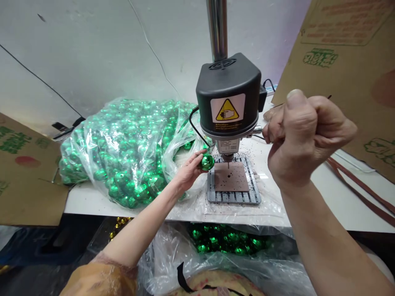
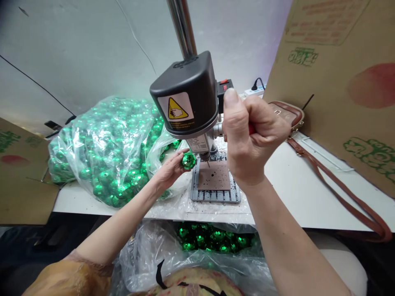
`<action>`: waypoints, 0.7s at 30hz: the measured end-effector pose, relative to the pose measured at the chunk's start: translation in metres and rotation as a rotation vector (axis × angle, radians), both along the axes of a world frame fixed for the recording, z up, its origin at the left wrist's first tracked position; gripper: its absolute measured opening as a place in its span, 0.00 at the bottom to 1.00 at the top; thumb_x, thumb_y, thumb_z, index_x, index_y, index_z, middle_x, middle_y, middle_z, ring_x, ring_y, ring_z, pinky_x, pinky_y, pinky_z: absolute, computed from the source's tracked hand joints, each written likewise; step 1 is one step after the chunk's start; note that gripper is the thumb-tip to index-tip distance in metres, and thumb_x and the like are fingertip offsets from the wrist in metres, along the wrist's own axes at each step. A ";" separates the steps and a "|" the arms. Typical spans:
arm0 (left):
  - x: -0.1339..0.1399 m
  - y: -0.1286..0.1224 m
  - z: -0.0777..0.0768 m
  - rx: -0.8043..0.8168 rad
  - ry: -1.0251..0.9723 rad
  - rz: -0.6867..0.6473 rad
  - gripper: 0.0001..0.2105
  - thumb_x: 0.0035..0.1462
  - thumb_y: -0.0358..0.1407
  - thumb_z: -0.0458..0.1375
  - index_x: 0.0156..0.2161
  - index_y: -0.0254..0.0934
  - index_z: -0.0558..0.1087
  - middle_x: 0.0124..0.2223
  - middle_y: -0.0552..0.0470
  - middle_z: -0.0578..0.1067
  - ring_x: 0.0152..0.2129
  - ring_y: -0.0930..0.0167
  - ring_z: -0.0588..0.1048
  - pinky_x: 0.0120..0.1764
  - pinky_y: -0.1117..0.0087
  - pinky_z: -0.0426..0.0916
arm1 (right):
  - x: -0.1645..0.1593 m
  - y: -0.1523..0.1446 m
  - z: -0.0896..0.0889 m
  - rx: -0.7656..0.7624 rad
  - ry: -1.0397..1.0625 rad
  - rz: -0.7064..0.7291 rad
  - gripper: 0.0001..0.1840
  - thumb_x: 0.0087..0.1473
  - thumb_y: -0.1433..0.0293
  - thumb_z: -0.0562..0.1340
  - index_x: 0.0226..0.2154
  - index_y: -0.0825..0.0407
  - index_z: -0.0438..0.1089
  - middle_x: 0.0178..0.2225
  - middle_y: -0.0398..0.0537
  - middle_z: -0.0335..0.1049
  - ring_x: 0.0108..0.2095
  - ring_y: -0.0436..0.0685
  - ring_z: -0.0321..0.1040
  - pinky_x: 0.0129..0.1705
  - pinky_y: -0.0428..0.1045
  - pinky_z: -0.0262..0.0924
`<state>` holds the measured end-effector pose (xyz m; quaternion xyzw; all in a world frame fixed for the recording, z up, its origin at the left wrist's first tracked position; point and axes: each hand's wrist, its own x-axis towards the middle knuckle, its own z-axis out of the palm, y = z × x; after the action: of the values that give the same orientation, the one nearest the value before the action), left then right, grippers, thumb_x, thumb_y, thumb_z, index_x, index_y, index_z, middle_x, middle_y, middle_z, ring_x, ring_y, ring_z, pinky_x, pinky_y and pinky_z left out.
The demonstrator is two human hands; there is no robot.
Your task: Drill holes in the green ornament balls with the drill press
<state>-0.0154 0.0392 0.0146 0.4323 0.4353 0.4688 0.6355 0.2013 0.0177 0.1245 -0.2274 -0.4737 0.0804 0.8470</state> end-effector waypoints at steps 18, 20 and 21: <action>0.029 0.003 -0.053 0.268 0.347 -0.086 0.30 0.51 0.44 0.74 0.57 0.38 0.75 0.47 0.47 0.81 0.42 0.64 0.78 0.46 0.65 0.70 | -0.001 0.000 0.001 -0.029 -0.030 -0.042 0.28 0.63 0.63 0.62 0.19 0.49 0.46 0.16 0.38 0.46 0.17 0.47 0.50 0.23 0.53 0.45; 0.032 0.002 -0.052 0.313 0.400 -0.097 0.29 0.50 0.43 0.74 0.56 0.38 0.76 0.49 0.46 0.81 0.45 0.62 0.77 0.47 0.64 0.70 | -0.002 0.000 0.002 -0.025 -0.031 -0.039 0.28 0.63 0.65 0.62 0.19 0.49 0.45 0.16 0.38 0.46 0.17 0.47 0.50 0.23 0.53 0.43; 0.033 0.001 -0.051 0.335 0.414 -0.099 0.28 0.50 0.43 0.74 0.56 0.38 0.77 0.50 0.45 0.80 0.47 0.60 0.77 0.49 0.63 0.70 | -0.001 0.000 0.002 -0.022 -0.031 -0.037 0.28 0.63 0.65 0.62 0.19 0.49 0.45 0.16 0.38 0.46 0.17 0.47 0.50 0.23 0.53 0.43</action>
<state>0.0180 0.0403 -0.0369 0.6389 0.4505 0.4044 0.4748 0.1998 0.0175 0.1261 -0.2468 -0.4814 0.0665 0.8384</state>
